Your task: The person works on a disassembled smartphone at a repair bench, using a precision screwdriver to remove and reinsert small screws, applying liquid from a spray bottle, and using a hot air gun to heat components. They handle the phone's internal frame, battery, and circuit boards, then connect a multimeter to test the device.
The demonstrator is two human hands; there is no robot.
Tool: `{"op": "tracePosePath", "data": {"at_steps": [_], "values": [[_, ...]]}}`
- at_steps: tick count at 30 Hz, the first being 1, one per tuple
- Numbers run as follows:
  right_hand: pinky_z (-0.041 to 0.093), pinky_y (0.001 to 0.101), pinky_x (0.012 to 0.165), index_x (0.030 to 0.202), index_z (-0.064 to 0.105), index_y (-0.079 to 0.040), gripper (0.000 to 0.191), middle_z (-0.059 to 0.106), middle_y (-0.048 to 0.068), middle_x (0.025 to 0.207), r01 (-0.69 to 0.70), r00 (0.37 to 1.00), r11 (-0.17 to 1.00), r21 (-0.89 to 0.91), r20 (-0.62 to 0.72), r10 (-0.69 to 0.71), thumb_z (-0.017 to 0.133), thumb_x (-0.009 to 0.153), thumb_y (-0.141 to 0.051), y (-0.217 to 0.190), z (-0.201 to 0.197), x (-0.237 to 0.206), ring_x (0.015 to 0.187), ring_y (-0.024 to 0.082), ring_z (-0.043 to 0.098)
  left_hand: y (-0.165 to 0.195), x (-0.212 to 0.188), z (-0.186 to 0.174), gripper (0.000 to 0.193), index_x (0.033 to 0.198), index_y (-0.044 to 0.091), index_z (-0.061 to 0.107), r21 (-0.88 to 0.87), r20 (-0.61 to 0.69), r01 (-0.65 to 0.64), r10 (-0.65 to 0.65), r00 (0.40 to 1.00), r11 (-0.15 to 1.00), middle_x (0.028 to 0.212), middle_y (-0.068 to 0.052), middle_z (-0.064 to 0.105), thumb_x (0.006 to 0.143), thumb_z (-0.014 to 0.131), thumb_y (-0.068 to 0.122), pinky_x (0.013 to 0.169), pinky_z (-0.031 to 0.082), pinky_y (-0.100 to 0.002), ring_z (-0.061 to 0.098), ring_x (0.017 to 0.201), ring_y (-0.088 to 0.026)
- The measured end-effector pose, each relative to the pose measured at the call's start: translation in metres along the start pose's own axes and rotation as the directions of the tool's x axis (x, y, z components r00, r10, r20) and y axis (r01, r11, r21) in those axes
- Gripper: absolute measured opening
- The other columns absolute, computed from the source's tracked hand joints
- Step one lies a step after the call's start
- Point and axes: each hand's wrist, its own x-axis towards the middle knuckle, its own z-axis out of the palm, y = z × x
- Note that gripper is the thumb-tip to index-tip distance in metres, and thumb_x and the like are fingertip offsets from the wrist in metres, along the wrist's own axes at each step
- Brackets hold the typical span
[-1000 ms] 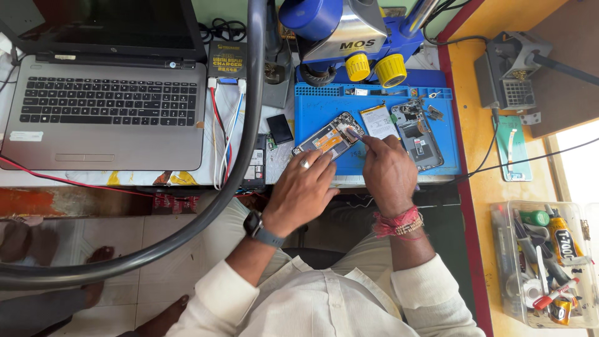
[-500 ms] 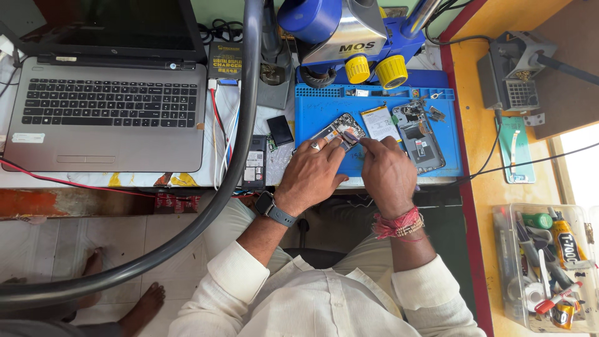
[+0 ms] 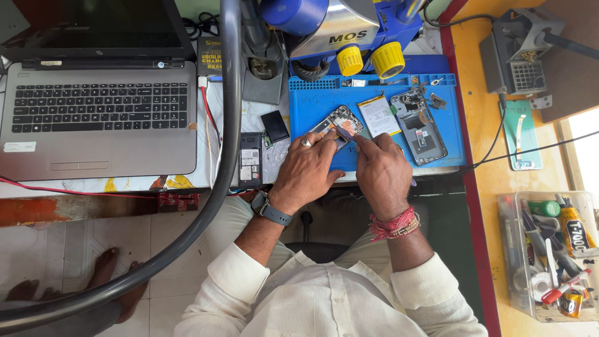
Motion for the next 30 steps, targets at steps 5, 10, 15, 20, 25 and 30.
{"op": "tracePosePath", "data": {"at_steps": [5, 10, 15, 20, 25, 30], "values": [[0.052, 0.0439, 0.069, 0.108, 0.08, -0.013, 0.016, 0.066, 0.009, 0.092, -0.022, 0.999, 0.999, 0.033, -0.028, 0.023, 0.071, 0.094, -0.015, 0.005, -0.001, -0.003, 0.083, 0.031, 0.066, 0.001, 0.003, -0.003, 0.092, 0.143, -0.007, 0.046, -0.023, 0.005, -0.004, 0.004, 1.0, 1.0, 0.116, -0.011, 0.072, 0.073, 0.09, 0.032, 0.1, 0.042, -0.044, 0.058, 0.117, -0.028], [0.052, 0.0451, 0.069, 0.108, 0.08, -0.012, 0.015, 0.066, 0.01, 0.092, -0.078, 0.996, 0.997, 0.029, -0.032, 0.079, 0.071, 0.095, -0.015, 0.011, -0.004, -0.004, 0.082, 0.032, 0.067, 0.002, 0.007, -0.003, 0.091, 0.143, -0.002, 0.046, -0.041, 0.005, 0.008, -0.008, 1.0, 0.999, 0.115, -0.007, 0.073, 0.071, 0.091, 0.031, 0.098, 0.041, -0.044, 0.058, 0.115, -0.026], [0.052, 0.0443, 0.07, 0.108, 0.079, -0.012, 0.015, 0.066, 0.01, 0.092, -0.033, 0.998, 0.999, 0.019, -0.05, 0.034, 0.071, 0.095, -0.014, 0.011, -0.005, -0.001, 0.083, 0.031, 0.067, 0.002, 0.005, -0.001, 0.09, 0.144, -0.003, 0.046, -0.059, 0.028, 0.038, -0.036, 0.999, 0.998, 0.107, -0.005, 0.073, 0.073, 0.091, 0.03, 0.097, 0.042, -0.044, 0.059, 0.114, -0.025], [0.053, 0.0427, 0.07, 0.106, 0.08, -0.012, 0.013, 0.065, 0.008, 0.09, -0.018, 0.999, 1.0, 0.02, -0.037, 0.019, 0.072, 0.095, -0.014, 0.005, 0.001, 0.001, 0.083, 0.029, 0.067, -0.001, 0.003, 0.001, 0.087, 0.141, -0.006, 0.049, -0.092, 0.021, 0.04, -0.038, 0.999, 0.995, 0.104, -0.006, 0.073, 0.074, 0.09, 0.03, 0.096, 0.041, -0.045, 0.06, 0.112, -0.025], [0.052, 0.0422, 0.067, 0.106, 0.08, -0.013, 0.015, 0.065, 0.007, 0.089, -0.026, 0.999, 1.0, -0.01, -0.028, 0.025, 0.074, 0.093, -0.014, 0.004, 0.0, 0.001, 0.083, 0.029, 0.067, -0.002, 0.003, -0.001, 0.078, 0.137, -0.007, 0.053, -0.03, 0.029, 0.008, -0.007, 1.0, 1.0, 0.108, -0.01, 0.073, 0.078, 0.088, 0.029, 0.098, 0.043, -0.046, 0.061, 0.116, -0.028], [0.052, 0.0419, 0.067, 0.108, 0.081, -0.013, 0.016, 0.065, 0.006, 0.091, 0.01, 0.997, 0.999, -0.046, -0.073, -0.014, 0.075, 0.093, -0.014, 0.006, -0.003, 0.0, 0.085, 0.028, 0.067, 0.0, 0.003, -0.004, 0.052, 0.113, 0.002, 0.06, 0.057, 0.013, -0.062, 0.061, 0.998, 0.996, 0.132, -0.019, 0.068, 0.079, 0.087, 0.03, 0.099, 0.044, -0.048, 0.06, 0.115, -0.032]]}}
